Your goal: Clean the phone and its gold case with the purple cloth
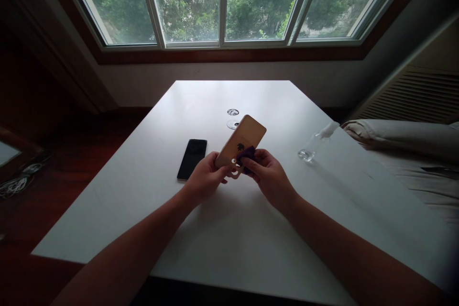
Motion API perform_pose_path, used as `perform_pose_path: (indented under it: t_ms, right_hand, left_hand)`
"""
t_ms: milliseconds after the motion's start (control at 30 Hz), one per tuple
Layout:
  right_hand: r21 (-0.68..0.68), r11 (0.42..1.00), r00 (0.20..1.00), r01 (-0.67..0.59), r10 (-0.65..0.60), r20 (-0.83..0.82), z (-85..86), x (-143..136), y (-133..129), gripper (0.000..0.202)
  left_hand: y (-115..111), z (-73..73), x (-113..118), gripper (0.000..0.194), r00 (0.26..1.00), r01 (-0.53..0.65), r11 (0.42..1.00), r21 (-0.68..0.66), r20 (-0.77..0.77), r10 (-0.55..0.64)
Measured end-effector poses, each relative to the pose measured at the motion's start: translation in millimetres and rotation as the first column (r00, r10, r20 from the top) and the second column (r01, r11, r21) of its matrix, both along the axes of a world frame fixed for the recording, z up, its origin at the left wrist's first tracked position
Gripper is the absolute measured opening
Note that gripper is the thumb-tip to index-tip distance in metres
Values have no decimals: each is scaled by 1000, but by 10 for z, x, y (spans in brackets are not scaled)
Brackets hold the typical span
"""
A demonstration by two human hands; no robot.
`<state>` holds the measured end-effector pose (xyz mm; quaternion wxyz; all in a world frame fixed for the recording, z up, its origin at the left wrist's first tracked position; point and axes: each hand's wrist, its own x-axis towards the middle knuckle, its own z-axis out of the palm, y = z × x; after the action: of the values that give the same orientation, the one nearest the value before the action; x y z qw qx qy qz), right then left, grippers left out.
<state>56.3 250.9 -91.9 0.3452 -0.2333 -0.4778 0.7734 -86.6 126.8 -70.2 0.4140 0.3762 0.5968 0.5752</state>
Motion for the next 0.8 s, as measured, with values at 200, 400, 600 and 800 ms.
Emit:
perform_pose_path:
  t_ms: [200,400,600,800]
  right_hand:
    - [30,998,998,59,-60,26,21,-5,-39,42]
    - [21,979,979,205,-205,-14,-2,-19,68,43]
    - [55,867,869,495,-495,-26,-114,46,415,42]
    - [295,692,746,658,-653,-133,34,79,384,39]
  left_hand:
    - [-6,-1,-18,40,999,31,999,7,-24,-31]
    - [1,-38,-29,37,999,36,998,57,-35,-34]
    - [-5,-59,-33,33,995,-44,995,86,-82,51]
    - [-38,-59,-45,35,958,-113,989,96,-252,134]
